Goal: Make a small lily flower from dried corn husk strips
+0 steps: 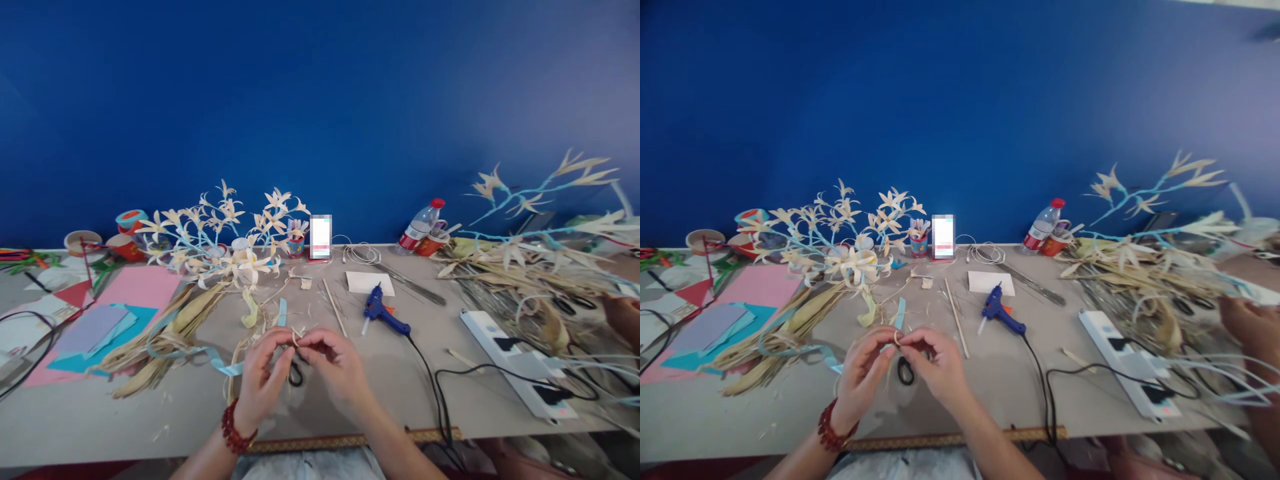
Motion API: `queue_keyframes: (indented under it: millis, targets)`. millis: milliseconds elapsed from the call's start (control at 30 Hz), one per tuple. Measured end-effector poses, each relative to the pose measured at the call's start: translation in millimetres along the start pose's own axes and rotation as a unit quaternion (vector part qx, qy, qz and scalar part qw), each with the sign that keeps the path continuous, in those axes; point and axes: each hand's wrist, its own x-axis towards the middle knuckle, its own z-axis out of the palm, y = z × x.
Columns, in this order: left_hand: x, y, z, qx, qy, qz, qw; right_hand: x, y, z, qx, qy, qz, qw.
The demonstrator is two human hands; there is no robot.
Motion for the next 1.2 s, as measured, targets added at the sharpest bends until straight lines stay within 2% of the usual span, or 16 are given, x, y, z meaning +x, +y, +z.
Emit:
queue_keyframes:
  millis: [100, 200, 400, 500, 667, 800, 1067, 1200]
  targets:
    - [0, 3, 4.1, -0.079, 0.012, -0.068, 0.994, -2, -8, 0, -0.172, -0.017, -0.141, 0.975]
    - [1, 4, 4.7, -0.14, 0.03, -0.123, 0.982, -3, -13, -2, -0.216, -0.015, -0.179, 0.96]
    - [-2, 4, 6.3, -0.264, -0.018, -0.168, 0.95, -1, -17, -5, -0.148, 0.024, -0.141, 0.979]
    - [-3, 3, 8.7, -0.307, -0.024, -0.175, 0.935, -1, -16, -3, -0.096, 0.031, -0.104, 0.989]
    - [-2, 3, 9.4, -0.319, -0.036, -0.177, 0.93, 0, -7, 3, 0.049, 0.06, 0.012, 0.997]
    - [0, 4, 7.4, -0.314, -0.066, -0.19, 0.928, 1, -5, 8, 0.111, 0.071, 0.042, 0.99]
    - [2, 9, 6.3, -0.242, -0.037, -0.197, 0.949, 1, -2, 12, 0.111, 0.074, 0.04, 0.99]
    - [3, 8, 5.9, -0.222, -0.035, -0.196, 0.955, 1, -1, 8, 0.016, 0.062, 0.006, 0.998]
